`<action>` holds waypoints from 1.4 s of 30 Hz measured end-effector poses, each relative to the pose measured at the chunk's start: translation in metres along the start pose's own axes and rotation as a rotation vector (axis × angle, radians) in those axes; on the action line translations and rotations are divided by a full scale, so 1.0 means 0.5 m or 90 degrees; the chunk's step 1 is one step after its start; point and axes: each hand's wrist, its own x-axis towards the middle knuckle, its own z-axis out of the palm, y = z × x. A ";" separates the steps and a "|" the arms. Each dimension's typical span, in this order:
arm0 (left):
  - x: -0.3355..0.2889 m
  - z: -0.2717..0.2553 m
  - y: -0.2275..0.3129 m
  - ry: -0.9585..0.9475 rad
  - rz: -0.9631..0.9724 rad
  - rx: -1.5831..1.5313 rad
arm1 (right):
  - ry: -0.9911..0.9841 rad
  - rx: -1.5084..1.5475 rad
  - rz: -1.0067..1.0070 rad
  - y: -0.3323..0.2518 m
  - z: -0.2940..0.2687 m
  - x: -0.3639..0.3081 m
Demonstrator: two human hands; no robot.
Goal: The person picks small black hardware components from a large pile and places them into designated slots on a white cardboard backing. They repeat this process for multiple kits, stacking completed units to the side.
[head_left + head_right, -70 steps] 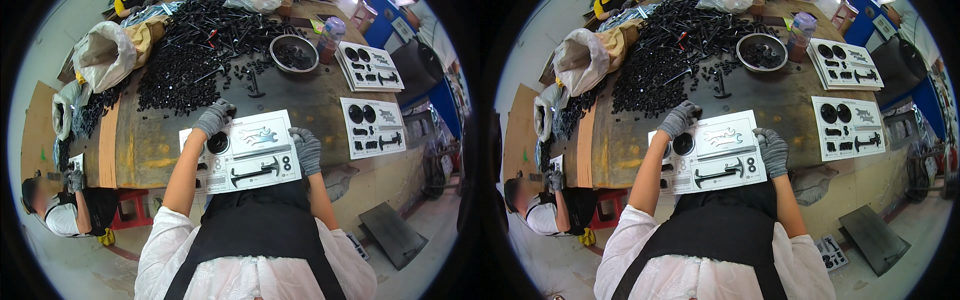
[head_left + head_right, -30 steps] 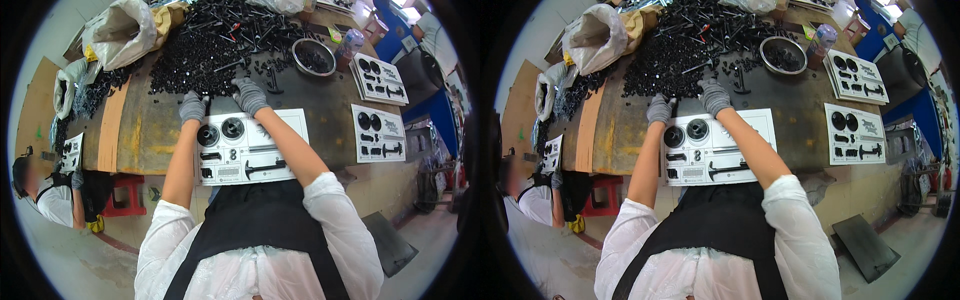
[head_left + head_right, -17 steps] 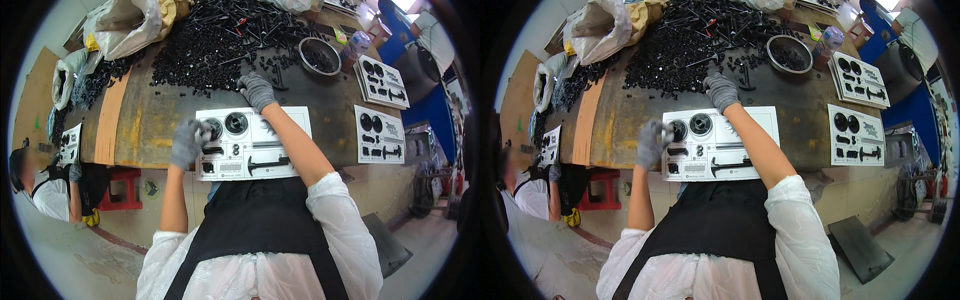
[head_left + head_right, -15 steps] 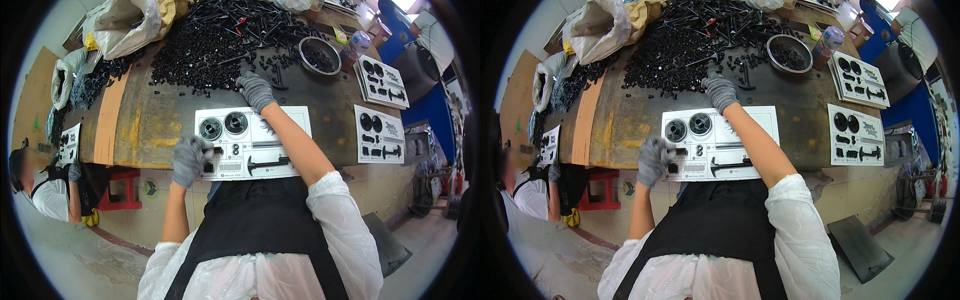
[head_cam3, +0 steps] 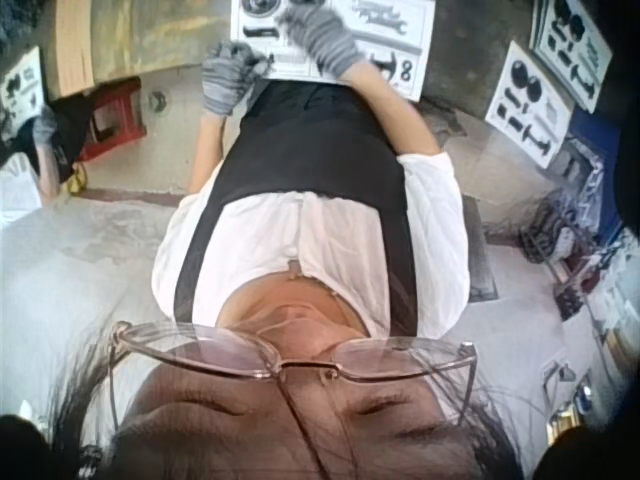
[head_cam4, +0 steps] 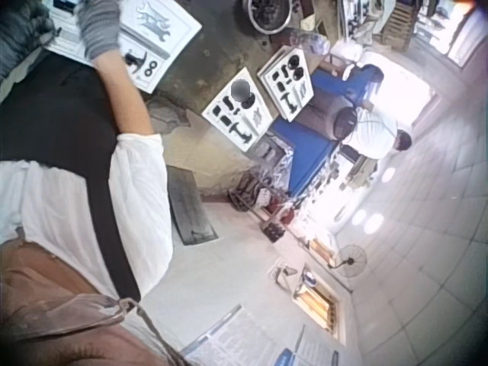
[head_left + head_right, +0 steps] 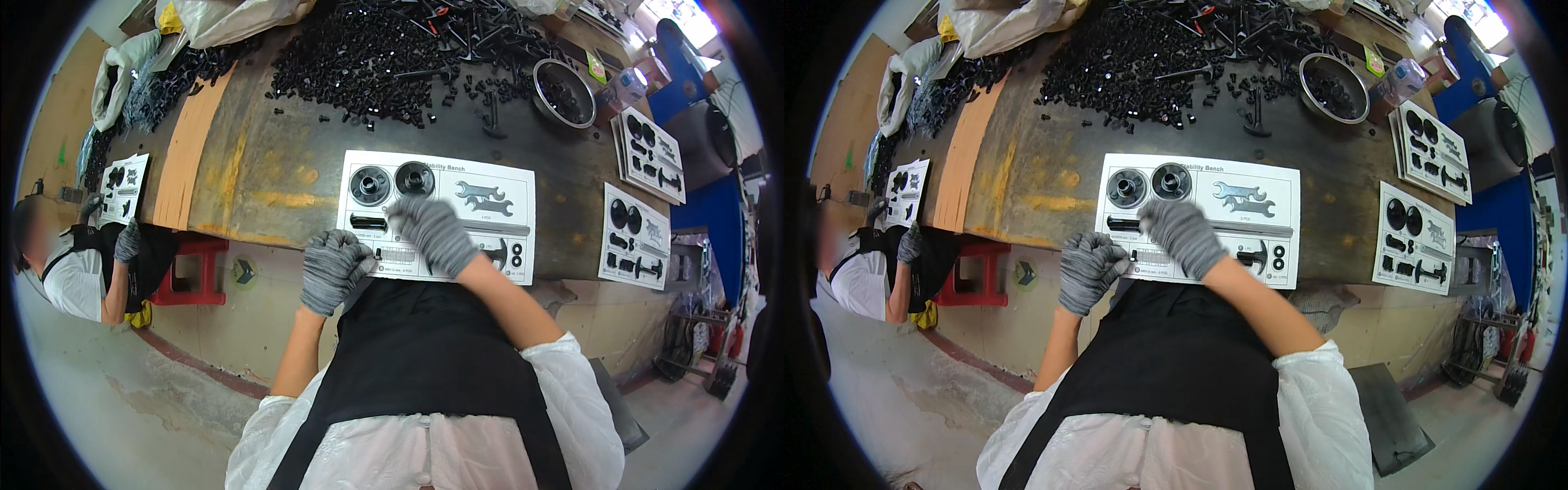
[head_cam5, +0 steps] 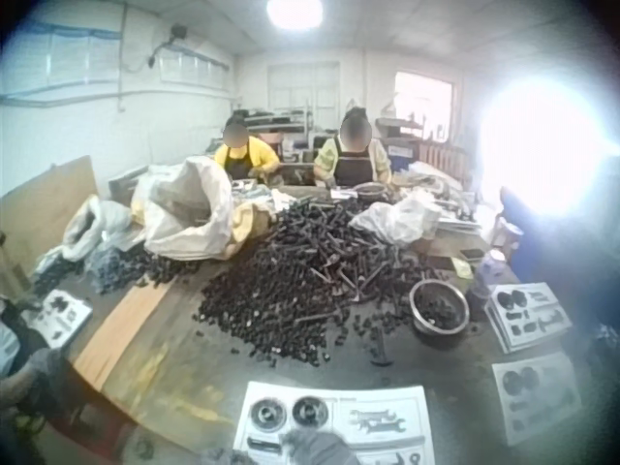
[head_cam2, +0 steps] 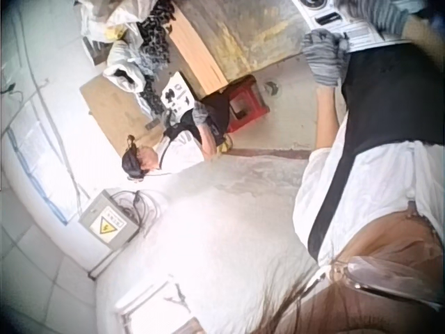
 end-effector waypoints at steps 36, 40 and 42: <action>0.098 0.010 -0.032 -0.070 0.063 -0.250 | 0.163 -0.147 -0.144 0.034 -0.044 -0.024; 0.029 0.032 0.037 -0.085 0.122 -0.008 | 0.045 -0.273 -0.132 0.023 0.010 -0.078; 0.027 0.030 0.036 -0.039 0.104 -0.031 | 0.041 -0.333 -0.145 0.037 0.031 -0.083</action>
